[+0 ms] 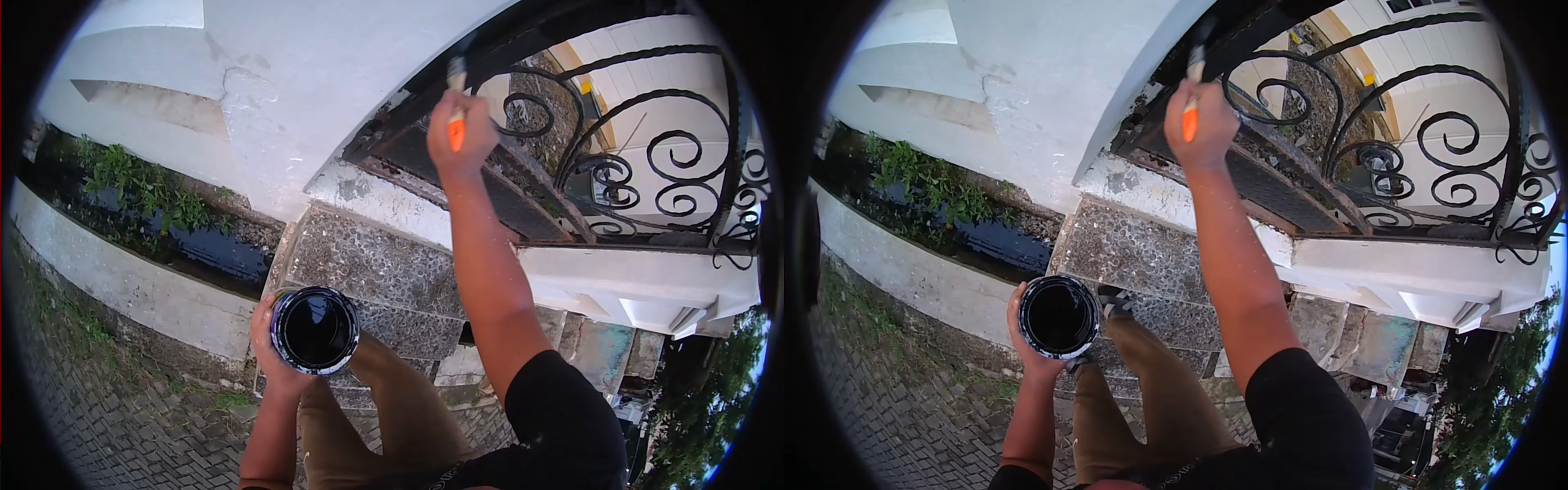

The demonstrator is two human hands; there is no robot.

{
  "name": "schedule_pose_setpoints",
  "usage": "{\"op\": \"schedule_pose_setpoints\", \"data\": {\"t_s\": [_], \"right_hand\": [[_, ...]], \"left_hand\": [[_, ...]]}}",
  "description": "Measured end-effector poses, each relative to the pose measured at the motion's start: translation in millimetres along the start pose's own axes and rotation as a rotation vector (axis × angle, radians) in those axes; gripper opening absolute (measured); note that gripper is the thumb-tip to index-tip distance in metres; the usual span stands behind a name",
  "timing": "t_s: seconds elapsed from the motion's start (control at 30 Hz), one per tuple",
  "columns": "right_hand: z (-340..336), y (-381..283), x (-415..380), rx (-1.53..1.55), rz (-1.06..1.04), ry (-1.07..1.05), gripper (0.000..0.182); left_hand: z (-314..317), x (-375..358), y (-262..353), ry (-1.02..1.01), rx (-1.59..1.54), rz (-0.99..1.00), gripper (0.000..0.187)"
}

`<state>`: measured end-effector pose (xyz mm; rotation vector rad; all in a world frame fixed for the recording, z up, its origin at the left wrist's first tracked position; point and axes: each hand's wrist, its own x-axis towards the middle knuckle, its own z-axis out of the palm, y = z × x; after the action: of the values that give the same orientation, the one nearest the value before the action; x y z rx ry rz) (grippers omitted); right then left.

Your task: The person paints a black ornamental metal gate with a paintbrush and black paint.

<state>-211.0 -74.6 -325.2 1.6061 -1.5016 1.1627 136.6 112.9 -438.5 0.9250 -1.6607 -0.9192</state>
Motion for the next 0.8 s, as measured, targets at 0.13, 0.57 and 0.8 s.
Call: {"op": "schedule_pose_setpoints", "data": {"t_s": [0.13,0.57,0.8], "right_hand": [[-8,-13,-25,0.187,0.144,-0.155,0.014],[-55,-28,131,-0.021,0.491,-0.356,0.025],[-66,-25,122,-0.13,-0.191,-0.125,0.026]], "left_hand": [[-1,-1,6,-0.016,-0.022,-0.022,0.119],[14,-4,17,0.141,-0.003,0.013,0.11],[12,-17,14,0.2,0.01,-0.03,0.109]]}}
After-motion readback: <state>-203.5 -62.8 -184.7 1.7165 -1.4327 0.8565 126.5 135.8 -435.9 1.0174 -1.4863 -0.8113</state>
